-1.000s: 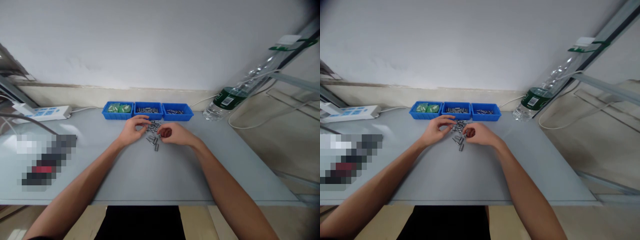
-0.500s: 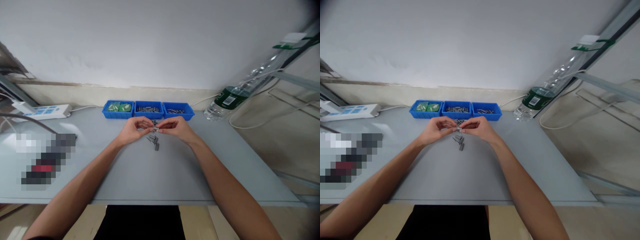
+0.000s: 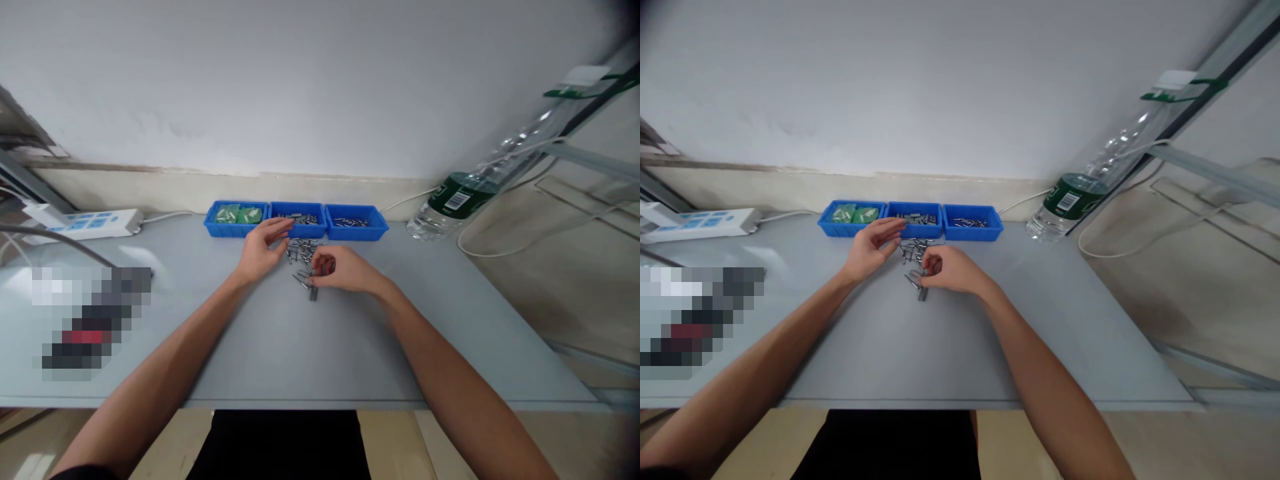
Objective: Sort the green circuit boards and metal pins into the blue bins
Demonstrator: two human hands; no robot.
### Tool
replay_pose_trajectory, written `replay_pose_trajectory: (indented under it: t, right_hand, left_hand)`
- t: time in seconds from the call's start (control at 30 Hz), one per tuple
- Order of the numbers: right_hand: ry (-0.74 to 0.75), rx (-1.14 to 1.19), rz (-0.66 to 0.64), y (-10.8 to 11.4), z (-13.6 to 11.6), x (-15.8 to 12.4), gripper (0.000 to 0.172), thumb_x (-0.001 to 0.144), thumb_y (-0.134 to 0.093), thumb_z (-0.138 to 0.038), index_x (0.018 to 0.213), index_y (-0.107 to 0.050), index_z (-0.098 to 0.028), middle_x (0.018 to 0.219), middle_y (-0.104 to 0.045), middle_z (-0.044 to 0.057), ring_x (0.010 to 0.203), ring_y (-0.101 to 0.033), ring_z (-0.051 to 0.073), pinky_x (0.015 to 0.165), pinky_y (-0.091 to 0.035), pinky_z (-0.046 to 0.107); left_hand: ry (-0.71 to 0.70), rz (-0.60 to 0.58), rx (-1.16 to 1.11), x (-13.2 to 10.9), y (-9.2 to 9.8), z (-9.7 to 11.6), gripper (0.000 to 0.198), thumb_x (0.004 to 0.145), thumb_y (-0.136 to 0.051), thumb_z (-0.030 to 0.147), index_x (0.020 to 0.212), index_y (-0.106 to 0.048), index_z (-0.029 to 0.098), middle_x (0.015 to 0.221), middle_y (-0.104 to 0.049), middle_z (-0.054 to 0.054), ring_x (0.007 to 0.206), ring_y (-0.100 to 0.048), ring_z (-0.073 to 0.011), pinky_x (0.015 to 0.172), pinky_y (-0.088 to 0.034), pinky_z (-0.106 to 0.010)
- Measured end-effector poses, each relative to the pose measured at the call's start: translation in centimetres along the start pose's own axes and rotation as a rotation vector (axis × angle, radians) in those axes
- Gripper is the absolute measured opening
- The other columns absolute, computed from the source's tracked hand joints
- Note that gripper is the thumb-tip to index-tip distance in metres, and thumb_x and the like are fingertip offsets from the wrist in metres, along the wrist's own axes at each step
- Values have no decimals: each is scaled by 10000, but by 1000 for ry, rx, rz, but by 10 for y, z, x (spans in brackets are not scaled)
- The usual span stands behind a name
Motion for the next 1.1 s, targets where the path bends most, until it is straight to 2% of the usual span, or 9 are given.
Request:
replay_pose_trajectory:
  t: [0.13, 0.33, 0.47, 0.63, 0.77, 0.93, 1.1]
  right_hand:
    - [-12, -86, 12, -2, -3, -1, 242, 673, -827, -277, 815, -646, -203, 760, -680, 7, 689, -620, 163, 609, -451, 273]
    - [-27, -119, 28, 3, 5, 0, 248, 655, -772, -181, 890, -699, -207, 751, -692, 4, 692, -644, 180, 613, -464, 285]
    - [-53, -99, 43, 7, 8, 1, 286, 646, -729, -125, 920, -731, -208, 727, -709, -2, 675, -657, 180, 604, -477, 281]
    - [-50, 127, 75, 13, 7, 1, 302, 663, -804, -187, 963, -772, -202, 815, -772, 46, 803, -733, 232, 719, -567, 331]
    - [-22, 384, 146, 16, 4, 1, 285, 726, -847, -337, 967, -789, -197, 877, -785, 66, 827, -742, 225, 824, -598, 384]
    - [27, 595, 258, 12, 1, 4, 353, 666, -923, -405, 929, -795, -208, 905, -772, 54, 859, -729, 202, 920, -592, 410]
    - [14, 664, 243, 9, -1, 5, 372, 598, -963, -377, 887, -790, -219, 923, -767, 44, 890, -722, 196, 969, -571, 416]
  left_hand:
    - [-12, -10, 79, -1, 2, -1, 511, 874, -647, 234, 1383, -665, 200, 1527, -536, -142, 1405, -537, -333, 1143, -518, -516]
    - [-54, -32, 191, -6, 0, 18, 364, 878, -608, 203, 1212, -755, 201, 1346, -664, -134, 1286, -622, -298, 990, -610, -449]
    - [-68, -57, 237, -8, -2, 28, 289, 893, -589, 188, 1111, -778, 213, 1272, -701, -114, 1212, -657, -264, 964, -607, -408]
    - [-91, -92, 234, -10, -3, 36, 247, 900, -596, 189, 1069, -775, 204, 1165, -744, -96, 1101, -693, -237, 930, -606, -376]
    - [15, -143, 119, -12, -6, 37, 213, 926, -642, 288, 1068, -763, 187, 1074, -776, -92, 970, -733, -218, 879, -613, -355]
    - [130, -191, -47, -13, -12, 41, 249, 883, -744, 382, 1020, -736, 174, 967, -782, -78, 881, -754, -204, 858, -622, -340]
    - [148, -177, -99, -12, -12, 43, 252, 837, -791, 384, 942, -727, 164, 899, -776, -77, 824, -754, -195, 810, -629, -331]
Point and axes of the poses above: each hand's wrist, its own x-axis towards the middle knuckle, its own y-axis out of the back of the hand, z = x × y, the point moved 1 cm from there along x, towards the middle knuckle
